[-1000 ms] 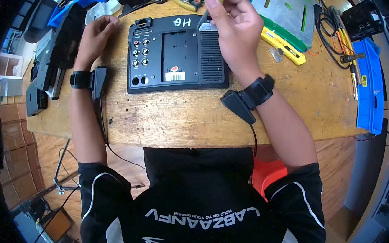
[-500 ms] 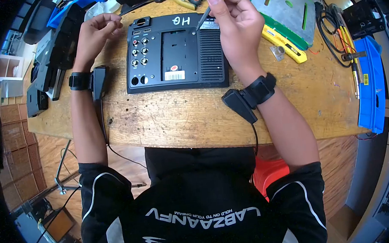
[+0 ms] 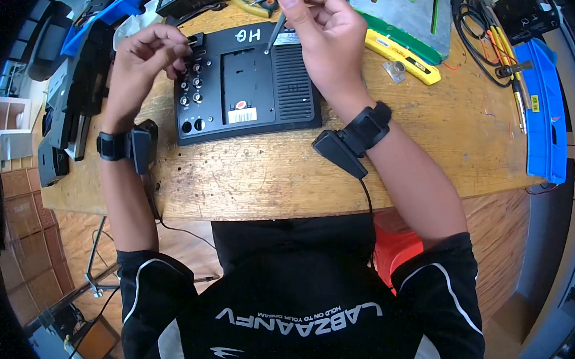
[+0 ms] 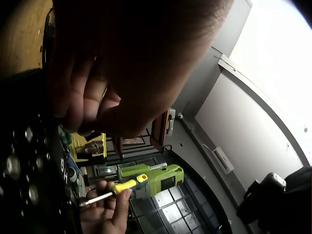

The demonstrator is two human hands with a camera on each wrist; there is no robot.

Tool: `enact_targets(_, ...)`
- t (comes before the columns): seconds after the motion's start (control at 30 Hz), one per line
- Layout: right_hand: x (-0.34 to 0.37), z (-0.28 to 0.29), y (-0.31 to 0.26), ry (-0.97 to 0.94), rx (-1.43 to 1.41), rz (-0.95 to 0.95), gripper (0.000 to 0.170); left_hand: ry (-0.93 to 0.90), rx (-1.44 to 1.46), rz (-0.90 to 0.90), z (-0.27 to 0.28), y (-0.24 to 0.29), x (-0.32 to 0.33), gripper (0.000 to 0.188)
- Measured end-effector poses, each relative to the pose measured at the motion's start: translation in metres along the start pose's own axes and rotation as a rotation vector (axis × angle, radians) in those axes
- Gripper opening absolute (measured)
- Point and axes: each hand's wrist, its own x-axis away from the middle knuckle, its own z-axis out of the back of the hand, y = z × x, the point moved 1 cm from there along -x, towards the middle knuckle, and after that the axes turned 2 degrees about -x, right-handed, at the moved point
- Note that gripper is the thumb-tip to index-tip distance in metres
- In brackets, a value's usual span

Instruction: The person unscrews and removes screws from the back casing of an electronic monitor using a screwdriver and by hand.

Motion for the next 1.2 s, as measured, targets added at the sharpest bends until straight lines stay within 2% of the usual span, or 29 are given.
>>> enact_targets(0.13, 0.000, 0.001, -0.001, -0.013, -0.008, -0.013, 0.035, -0.060, -0.037, -0.007, -0.025, 0.015, 0.004, 0.016)
enact_targets(0.27, 0.000, 0.001, 0.001, 0.000, 0.026, -0.014, 0.032, -0.146, -0.114, -0.032, -0.043, 0.022, 0.008, 0.016)
enact_targets(0.33, -0.002, 0.007, 0.007, 0.012, 0.084, -0.016, 0.033, -0.187, -0.202, -0.105, -0.053, 0.027, 0.011, 0.018)
enact_targets(0.47, -0.002, 0.007, 0.006, 0.015, 0.050, -0.018, 0.032, -0.253, -0.272, -0.084, -0.074, 0.044, 0.019, 0.014)
enact_targets(0.53, 0.000, 0.000, -0.005, -0.005, -0.012, -0.148, 0.018, -0.277, -0.296, -0.125, -0.084, 0.045, 0.019, 0.012)
enact_targets(0.6, 0.000, -0.001, -0.005, 0.003, -0.032, -0.152, 0.018, -0.293, -0.263, -0.314, -0.090, 0.042, 0.019, 0.011)
enact_targets(0.63, 0.000, -0.002, -0.005, 0.011, -0.052, -0.155, 0.018, -0.311, -0.318, -0.333, -0.092, 0.043, 0.018, 0.009)
enact_targets(0.87, -0.001, -0.003, -0.010, 0.018, -0.043, -0.158, 0.020, -0.352, -0.399, -0.275, -0.091, 0.047, 0.018, 0.009)
enact_targets(1.2, 0.000, -0.004, -0.010, 0.012, -0.046, -0.161, 0.020, -0.307, -0.311, -0.248, -0.092, 0.045, 0.020, 0.009)
